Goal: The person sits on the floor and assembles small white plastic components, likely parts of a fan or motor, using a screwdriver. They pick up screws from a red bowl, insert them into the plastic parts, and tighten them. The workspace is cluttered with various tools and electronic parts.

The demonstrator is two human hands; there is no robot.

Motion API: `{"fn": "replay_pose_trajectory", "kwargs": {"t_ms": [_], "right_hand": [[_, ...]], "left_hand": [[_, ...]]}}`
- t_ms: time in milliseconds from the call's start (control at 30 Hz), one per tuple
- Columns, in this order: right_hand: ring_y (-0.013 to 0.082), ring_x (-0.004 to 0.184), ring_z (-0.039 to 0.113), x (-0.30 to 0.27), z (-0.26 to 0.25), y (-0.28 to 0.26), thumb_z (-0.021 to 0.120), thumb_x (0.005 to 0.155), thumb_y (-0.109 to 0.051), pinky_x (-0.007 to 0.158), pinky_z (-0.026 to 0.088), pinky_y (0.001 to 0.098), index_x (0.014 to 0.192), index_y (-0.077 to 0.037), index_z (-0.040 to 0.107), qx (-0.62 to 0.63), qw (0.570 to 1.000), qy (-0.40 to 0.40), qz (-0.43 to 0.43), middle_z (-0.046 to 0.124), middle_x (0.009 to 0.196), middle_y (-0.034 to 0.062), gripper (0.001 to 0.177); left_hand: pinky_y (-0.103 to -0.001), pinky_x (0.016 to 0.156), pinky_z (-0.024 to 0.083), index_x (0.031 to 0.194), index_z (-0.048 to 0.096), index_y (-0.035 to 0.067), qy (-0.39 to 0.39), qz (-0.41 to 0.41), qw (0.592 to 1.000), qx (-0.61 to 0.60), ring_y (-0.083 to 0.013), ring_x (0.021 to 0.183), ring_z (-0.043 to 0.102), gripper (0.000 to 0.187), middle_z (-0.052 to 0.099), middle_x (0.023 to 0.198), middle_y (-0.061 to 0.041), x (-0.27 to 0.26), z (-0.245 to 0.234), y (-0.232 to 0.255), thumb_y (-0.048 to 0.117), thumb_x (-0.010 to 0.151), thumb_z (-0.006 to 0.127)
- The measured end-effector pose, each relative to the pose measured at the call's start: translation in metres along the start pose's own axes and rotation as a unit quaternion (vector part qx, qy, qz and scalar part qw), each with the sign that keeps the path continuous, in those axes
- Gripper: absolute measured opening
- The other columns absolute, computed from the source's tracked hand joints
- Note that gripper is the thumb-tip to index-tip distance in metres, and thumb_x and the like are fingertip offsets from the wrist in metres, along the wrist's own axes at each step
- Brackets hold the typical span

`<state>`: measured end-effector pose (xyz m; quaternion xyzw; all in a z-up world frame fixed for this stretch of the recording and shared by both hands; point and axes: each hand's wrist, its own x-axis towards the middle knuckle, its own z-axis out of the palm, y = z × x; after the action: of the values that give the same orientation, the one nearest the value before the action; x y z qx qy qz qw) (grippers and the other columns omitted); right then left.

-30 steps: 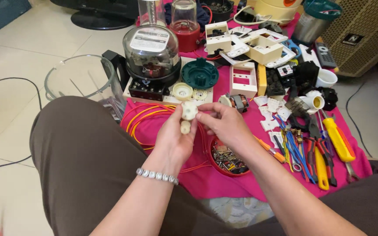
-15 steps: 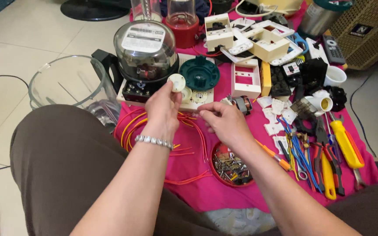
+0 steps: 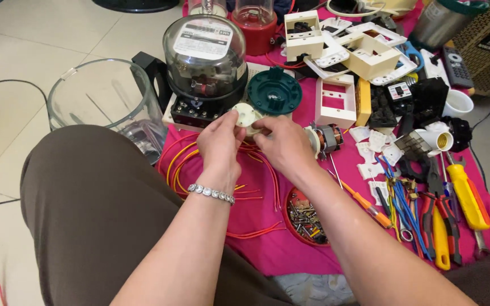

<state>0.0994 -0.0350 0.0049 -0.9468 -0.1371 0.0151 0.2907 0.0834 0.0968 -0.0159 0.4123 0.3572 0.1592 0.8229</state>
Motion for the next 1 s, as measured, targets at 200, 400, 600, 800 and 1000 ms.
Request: {"fn": "replay_pose_trajectory", "kwargs": {"t_ms": [200, 400, 600, 800, 1000], "right_hand": [[0.0297, 0.110, 0.070, -0.005, -0.007, 0.005, 0.066, 0.087, -0.035, 0.094, 0.055, 0.0484, 0.120, -0.033, 0.074, 0.027, 0.999, 0.007, 0.016, 0.077, 0.106, -0.0011, 0.034], [0.0304, 0.112, 0.070, -0.009, -0.009, 0.004, 0.066, 0.086, -0.032, 0.095, 0.054, 0.0481, 0.125, -0.027, 0.073, 0.052, 0.998, 0.005, 0.036, 0.078, 0.110, -0.0016, 0.040], [0.0295, 0.114, 0.069, -0.010, -0.009, 0.007, 0.065, 0.084, -0.032, 0.097, 0.054, 0.0473, 0.131, -0.029, 0.068, 0.049, 0.998, 0.013, 0.032, 0.078, 0.112, -0.0041, 0.047], [0.0325, 0.115, 0.068, -0.012, -0.011, 0.003, 0.065, 0.086, -0.033, 0.096, 0.053, 0.0500, 0.134, -0.026, 0.068, 0.035, 0.999, 0.011, 0.015, 0.078, 0.115, -0.0002, 0.049], [0.0346, 0.112, 0.069, -0.012, -0.007, 0.001, 0.065, 0.085, -0.033, 0.097, 0.053, 0.0507, 0.135, -0.035, 0.066, 0.010, 1.000, 0.001, 0.014, 0.078, 0.107, -0.0014, 0.050]], "left_hand": [[-0.030, 0.057, 0.068, 0.107, 0.078, 0.003, 0.011, 0.075, 0.989, 0.130, -0.0226, 0.060, 0.075, 0.032, 0.074, 0.083, -0.019, 0.010, 0.004, -0.015, 0.016, 0.078, 0.084], [-0.029, 0.059, 0.068, 0.107, 0.077, -0.002, -0.010, 0.100, 0.987, 0.124, -0.0239, 0.064, 0.076, 0.031, 0.074, 0.085, -0.023, -0.006, 0.006, -0.009, 0.011, 0.080, 0.083], [-0.031, 0.057, 0.068, 0.107, 0.076, -0.004, -0.007, 0.132, 0.983, 0.128, -0.0242, 0.062, 0.076, 0.031, 0.073, 0.082, -0.023, -0.007, 0.009, -0.012, 0.011, 0.081, 0.083], [-0.034, 0.056, 0.069, 0.116, 0.072, -0.005, -0.016, 0.180, 0.973, 0.142, -0.0282, 0.063, 0.075, 0.038, 0.071, 0.082, -0.026, -0.012, 0.007, -0.014, 0.010, 0.082, 0.082], [-0.045, 0.092, 0.062, 0.136, 0.067, 0.021, 0.012, 0.172, 0.929, 0.327, -0.0330, 0.101, 0.074, 0.063, 0.075, 0.093, -0.013, -0.026, 0.008, -0.008, 0.036, 0.078, 0.082]]}}
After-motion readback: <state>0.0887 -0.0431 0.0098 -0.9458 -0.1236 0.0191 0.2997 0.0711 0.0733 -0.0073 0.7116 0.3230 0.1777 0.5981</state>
